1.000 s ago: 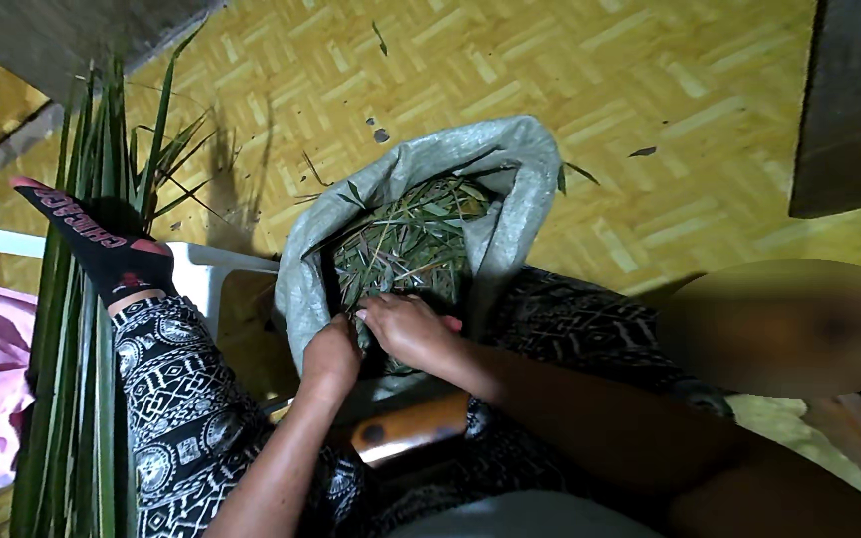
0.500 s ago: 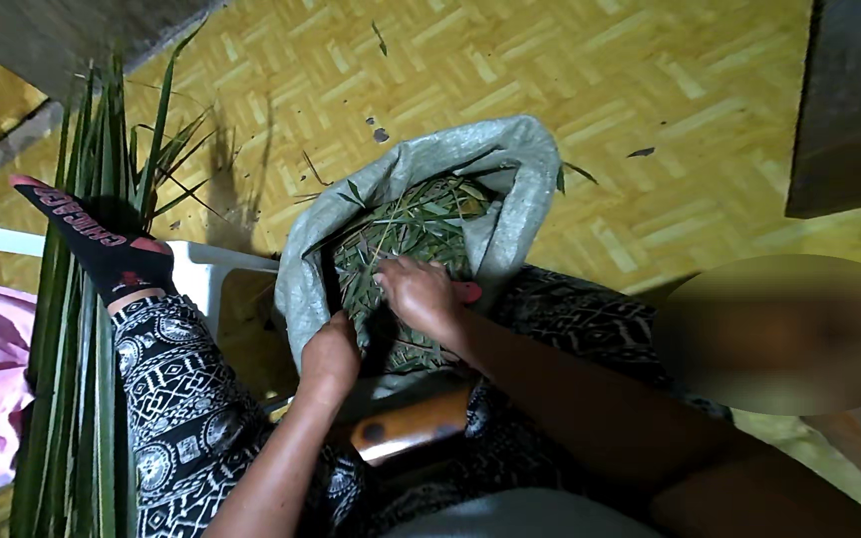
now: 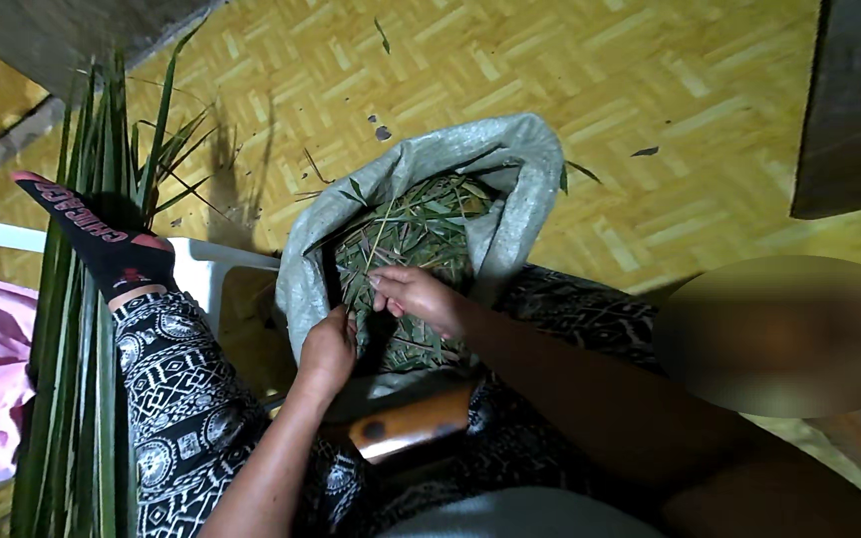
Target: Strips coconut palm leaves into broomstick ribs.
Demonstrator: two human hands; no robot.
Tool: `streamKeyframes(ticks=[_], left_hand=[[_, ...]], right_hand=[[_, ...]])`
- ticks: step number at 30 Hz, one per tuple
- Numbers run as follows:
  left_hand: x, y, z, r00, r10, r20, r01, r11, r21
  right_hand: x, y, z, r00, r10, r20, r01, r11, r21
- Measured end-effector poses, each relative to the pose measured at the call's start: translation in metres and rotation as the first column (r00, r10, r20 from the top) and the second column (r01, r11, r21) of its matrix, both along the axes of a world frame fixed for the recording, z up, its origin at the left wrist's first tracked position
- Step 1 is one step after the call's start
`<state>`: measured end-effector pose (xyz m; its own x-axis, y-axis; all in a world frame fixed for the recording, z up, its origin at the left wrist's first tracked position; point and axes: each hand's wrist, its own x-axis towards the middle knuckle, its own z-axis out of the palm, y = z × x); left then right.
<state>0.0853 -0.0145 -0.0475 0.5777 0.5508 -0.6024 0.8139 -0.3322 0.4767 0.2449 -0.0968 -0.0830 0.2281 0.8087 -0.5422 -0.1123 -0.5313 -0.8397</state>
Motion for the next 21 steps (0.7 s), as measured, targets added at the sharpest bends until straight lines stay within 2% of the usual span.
streamKeyframes(ticks=[2,3,8,10,13,15,18,21], left_hand=[[-0.001,0.001,-0.002,1.0,0.009,0.016,-0.008,0.999,-0.041],[-0.001,0.002,-0.002,1.0,0.018,0.022,-0.017,0.998,-0.059],[-0.005,0.008,0.0,0.998,0.052,0.031,-0.046,0.985,-0.169],[-0.005,0.01,0.001,0.999,0.046,0.025,-0.041,0.984,-0.176],[-0.003,0.01,0.002,0.998,0.06,0.004,-0.059,0.988,-0.14],[-0.001,0.01,0.001,0.997,0.074,-0.018,-0.076,0.991,-0.111],[0.0,0.009,-0.002,0.996,0.08,-0.043,-0.083,0.994,-0.077],[0.002,0.009,-0.002,0.996,0.06,-0.059,-0.063,0.997,-0.046]], right_hand=[[-0.001,-0.001,-0.005,0.955,-0.124,-0.27,0.125,0.992,-0.012],[0.0,-0.001,-0.007,0.928,-0.16,-0.335,0.163,0.986,-0.021],[0.008,0.002,0.002,0.898,-0.286,-0.336,0.295,0.955,-0.025],[0.01,0.002,0.001,0.928,-0.281,-0.246,0.291,0.957,0.006],[0.005,-0.003,0.008,0.994,-0.087,0.072,0.085,0.996,0.04],[-0.004,-0.005,0.01,0.968,0.049,0.246,-0.061,0.997,0.044],[-0.017,-0.011,0.01,0.904,0.215,0.37,-0.26,0.963,0.075],[-0.025,-0.015,0.006,0.841,0.269,0.469,-0.358,0.927,0.109]])
